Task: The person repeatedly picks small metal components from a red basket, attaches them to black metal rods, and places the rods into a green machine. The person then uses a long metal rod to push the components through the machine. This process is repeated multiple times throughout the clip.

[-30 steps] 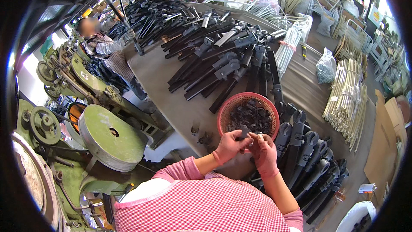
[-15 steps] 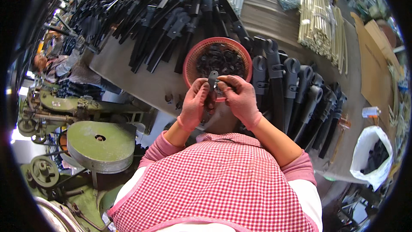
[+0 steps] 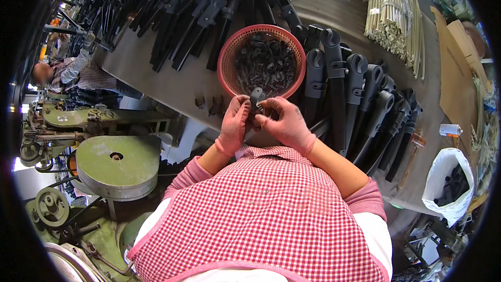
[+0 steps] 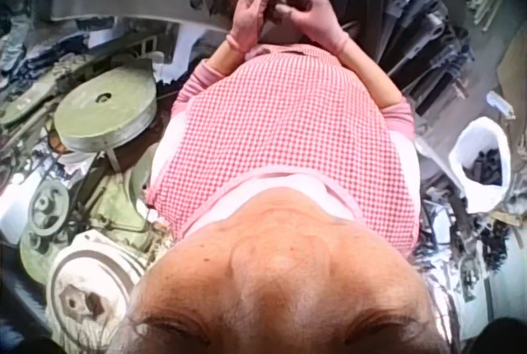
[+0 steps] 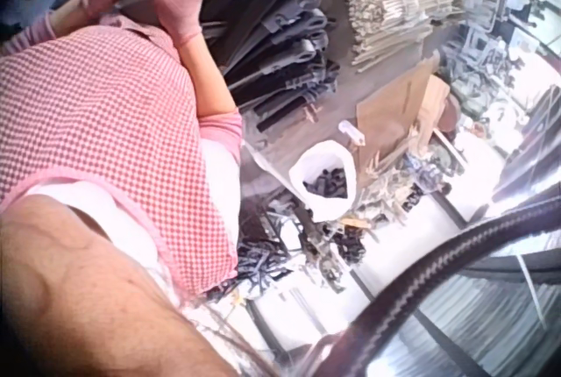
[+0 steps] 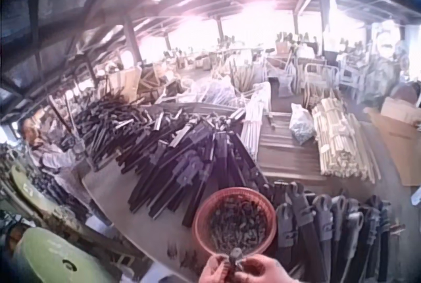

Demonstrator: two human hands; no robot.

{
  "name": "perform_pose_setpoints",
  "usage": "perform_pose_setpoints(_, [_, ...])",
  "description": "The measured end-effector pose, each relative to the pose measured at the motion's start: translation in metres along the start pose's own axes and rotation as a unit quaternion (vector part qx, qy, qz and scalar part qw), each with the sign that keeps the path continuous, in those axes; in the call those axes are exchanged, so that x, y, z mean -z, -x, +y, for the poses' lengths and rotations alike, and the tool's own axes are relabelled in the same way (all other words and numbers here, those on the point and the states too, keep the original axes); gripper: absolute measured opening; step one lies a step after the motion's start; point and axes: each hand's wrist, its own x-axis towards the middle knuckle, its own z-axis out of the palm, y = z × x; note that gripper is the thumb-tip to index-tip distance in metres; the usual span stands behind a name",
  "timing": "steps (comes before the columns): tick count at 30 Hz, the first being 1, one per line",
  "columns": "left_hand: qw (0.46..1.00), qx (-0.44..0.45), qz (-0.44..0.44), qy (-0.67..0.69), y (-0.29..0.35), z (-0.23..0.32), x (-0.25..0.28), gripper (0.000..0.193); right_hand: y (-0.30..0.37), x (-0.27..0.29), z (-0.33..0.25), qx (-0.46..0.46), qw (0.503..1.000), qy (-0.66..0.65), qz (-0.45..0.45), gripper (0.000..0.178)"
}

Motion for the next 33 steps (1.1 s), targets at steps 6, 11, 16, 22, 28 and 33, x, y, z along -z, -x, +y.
perform_pose_setpoints(6, [0.999, -0.019, -0.021, 0.043, 0.002, -0.02, 0.009, 0.021, -0.012, 0.004, 0.007, 0.052, 0.997, 0.039, -0.034, 0.022])
perform_pose_setpoints(11, [0.997, 0.016, -0.069, -0.036, -0.001, -0.01, 0.02, 0.018, -0.027, 0.024, -0.001, -0.057, 0.99, 0.005, -0.131, 0.023])
perform_pose_setpoints(16, [0.991, -0.006, -0.069, -0.115, 0.003, -0.012, 0.018, 0.017, -0.026, 0.025, -0.002, -0.107, 0.981, -0.077, -0.144, 0.024])
perform_pose_setpoints(22, [0.984, -0.033, -0.078, -0.154, 0.015, -0.028, 0.023, 0.009, -0.013, 0.023, 0.011, -0.171, 0.972, -0.118, -0.108, 0.026])
perform_pose_setpoints(28, [1.0, 0.004, 0.024, -0.001, 0.019, -0.058, 0.023, 0.013, 0.004, -0.012, 0.024, -0.043, 0.997, 0.026, -0.051, 0.033])
perform_pose_setpoints(33, [0.952, -0.011, -0.004, -0.305, 0.007, -0.046, 0.036, 0.021, -0.002, -0.015, 0.05, 0.058, 0.975, 0.205, -0.056, 0.025])
